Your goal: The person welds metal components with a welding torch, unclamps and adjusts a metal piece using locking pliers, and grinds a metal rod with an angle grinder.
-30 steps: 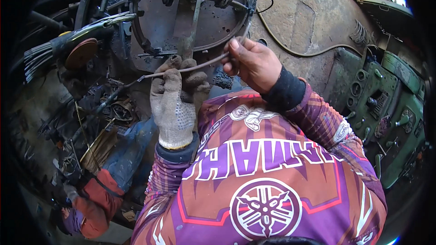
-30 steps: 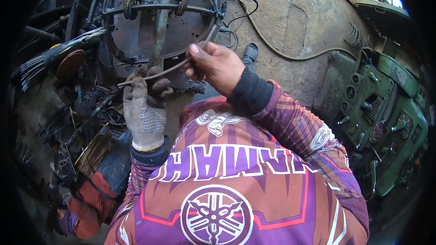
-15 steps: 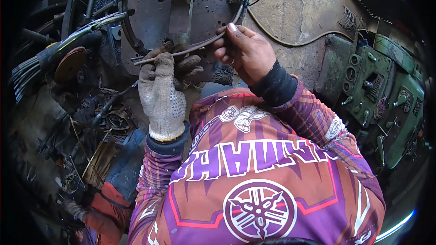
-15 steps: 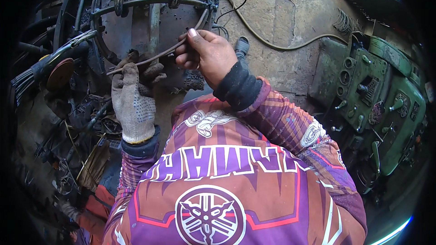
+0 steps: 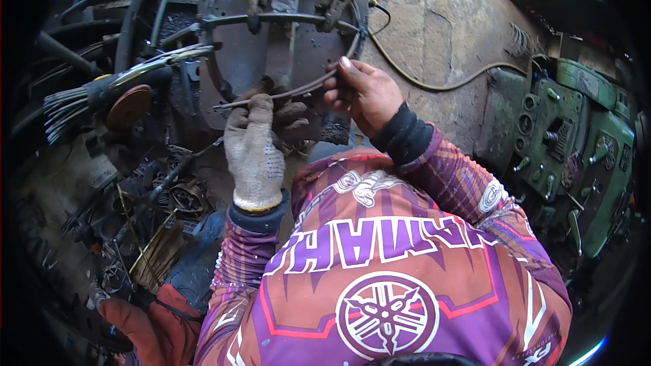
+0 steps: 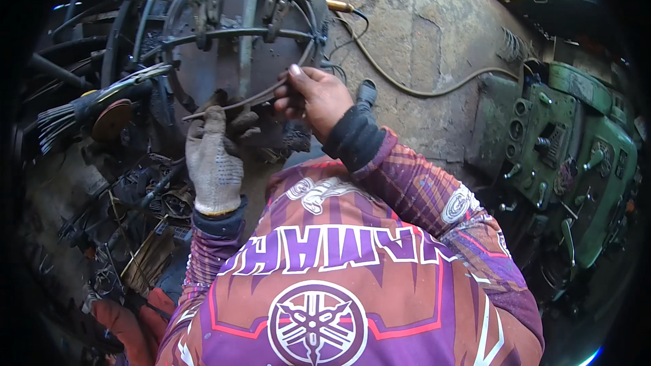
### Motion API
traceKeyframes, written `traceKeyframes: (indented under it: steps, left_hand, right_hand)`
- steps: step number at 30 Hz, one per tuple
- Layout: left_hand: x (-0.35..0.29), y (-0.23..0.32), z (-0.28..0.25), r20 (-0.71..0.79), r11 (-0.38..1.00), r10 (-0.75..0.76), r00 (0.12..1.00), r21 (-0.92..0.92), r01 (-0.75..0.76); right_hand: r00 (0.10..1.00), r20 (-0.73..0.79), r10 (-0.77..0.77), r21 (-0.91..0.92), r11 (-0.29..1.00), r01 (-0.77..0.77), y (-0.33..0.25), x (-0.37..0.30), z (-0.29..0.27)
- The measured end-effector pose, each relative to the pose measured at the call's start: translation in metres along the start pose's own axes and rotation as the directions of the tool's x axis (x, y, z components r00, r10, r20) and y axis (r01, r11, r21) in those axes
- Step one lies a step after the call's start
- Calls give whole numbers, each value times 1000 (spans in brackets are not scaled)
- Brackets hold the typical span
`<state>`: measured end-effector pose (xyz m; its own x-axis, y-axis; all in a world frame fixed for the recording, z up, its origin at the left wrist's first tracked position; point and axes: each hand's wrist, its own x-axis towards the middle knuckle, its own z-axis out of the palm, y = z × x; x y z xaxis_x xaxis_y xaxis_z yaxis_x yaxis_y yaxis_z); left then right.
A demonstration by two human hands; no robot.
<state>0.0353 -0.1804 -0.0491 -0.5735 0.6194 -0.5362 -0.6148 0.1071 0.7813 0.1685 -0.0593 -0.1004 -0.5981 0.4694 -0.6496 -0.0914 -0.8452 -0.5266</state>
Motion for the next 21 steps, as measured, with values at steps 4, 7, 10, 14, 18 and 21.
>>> traceKeyframes:
  steps: [4,7,10,14,18,21]
  left_hand:
    - [4,0,1,-48,998,38,998,53,-36]
    - [10,3,2,-44,999,8,999,33,-7]
    - [15,5,1,-53,1000,4,999,15,-3]
    - [17,8,3,-64,999,-33,997,19,35]
    - [11,9,4,-61,996,-91,994,-25,90]
    - [12,10,1,-49,991,-130,990,-48,128]
  right_hand:
    - [1000,-26,-15,15,1000,16,2,3,1]
    - [1000,-17,-22,41,999,23,2,6,-1]
    - [999,-5,-41,29,999,41,-1,5,0]
    - [1000,2,-31,35,999,31,-2,6,2]
    - [998,1,-58,31,998,58,-4,6,0]
    - [999,-7,-42,21,999,42,-4,7,-1]
